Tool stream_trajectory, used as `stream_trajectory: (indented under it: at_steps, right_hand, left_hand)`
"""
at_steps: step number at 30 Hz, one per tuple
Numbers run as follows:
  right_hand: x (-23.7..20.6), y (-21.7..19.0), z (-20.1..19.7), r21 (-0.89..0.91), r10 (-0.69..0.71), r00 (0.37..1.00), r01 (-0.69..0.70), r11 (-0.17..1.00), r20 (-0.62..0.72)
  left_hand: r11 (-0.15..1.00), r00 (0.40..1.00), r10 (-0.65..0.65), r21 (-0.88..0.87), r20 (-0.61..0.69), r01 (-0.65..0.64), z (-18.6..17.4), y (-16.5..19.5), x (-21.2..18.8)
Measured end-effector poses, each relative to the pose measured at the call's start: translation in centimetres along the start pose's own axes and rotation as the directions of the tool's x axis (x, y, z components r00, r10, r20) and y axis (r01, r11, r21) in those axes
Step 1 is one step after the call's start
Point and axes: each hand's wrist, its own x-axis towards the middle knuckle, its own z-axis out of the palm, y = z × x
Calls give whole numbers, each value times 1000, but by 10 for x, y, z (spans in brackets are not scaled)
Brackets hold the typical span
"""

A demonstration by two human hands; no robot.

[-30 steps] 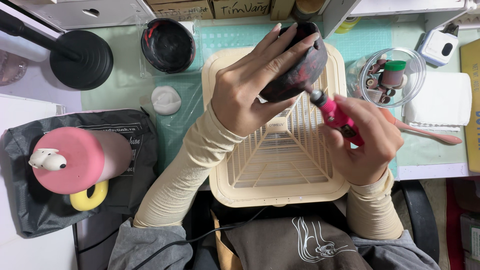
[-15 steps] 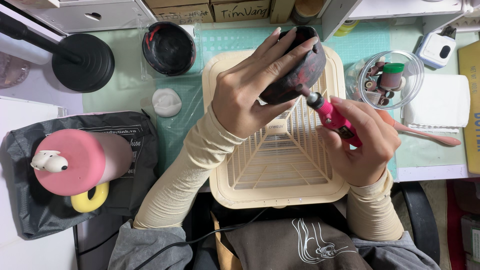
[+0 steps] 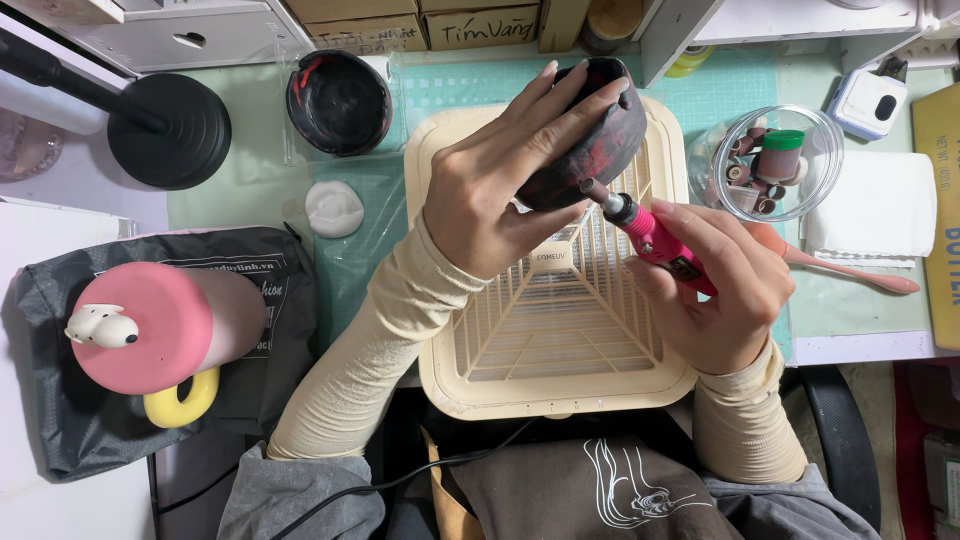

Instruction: The person holds a dark bowl-shaped vessel in one hand and grinds its rim and outer surface with a pink rotary tool, rotating the vessel to work different areas. They continue grinding around the vessel and finally set it down on the desk.

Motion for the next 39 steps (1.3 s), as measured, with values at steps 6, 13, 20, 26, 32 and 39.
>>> stream_trajectory:
  at_steps: [6, 13, 20, 26, 32, 39]
  right_hand:
    - [-6, 3, 3, 109, 55, 998, -53, 993, -10]
    - [-1, 0, 2, 54, 87, 996, -86, 995, -29]
    - [-3, 0, 1, 57, 26, 1000, -26, 998, -2]
    - [-8, 5, 4, 102, 69, 997, -65, 993, -35]
    - [0, 0, 2, 85, 85, 996, -82, 993, -39]
    - [1, -2, 3, 77, 87, 992, -80, 994, -89]
  left_hand:
    - [1000, 1000, -2, 14, -16, 3, 2, -1, -2]
    - [1000, 1000, -15, 5, -2, 15, 1, -3, -3]
    - [1000, 1000, -1, -30, -18, 0, -1, -2, -2]
    - [1000, 1000, -19, -19, -11, 18, -1, 0, -1]
    - [999, 1000, -14, -29, -20, 14, -1, 2, 0]
    - [1000, 1000, -17, -11, -14, 16, -2, 3, 1]
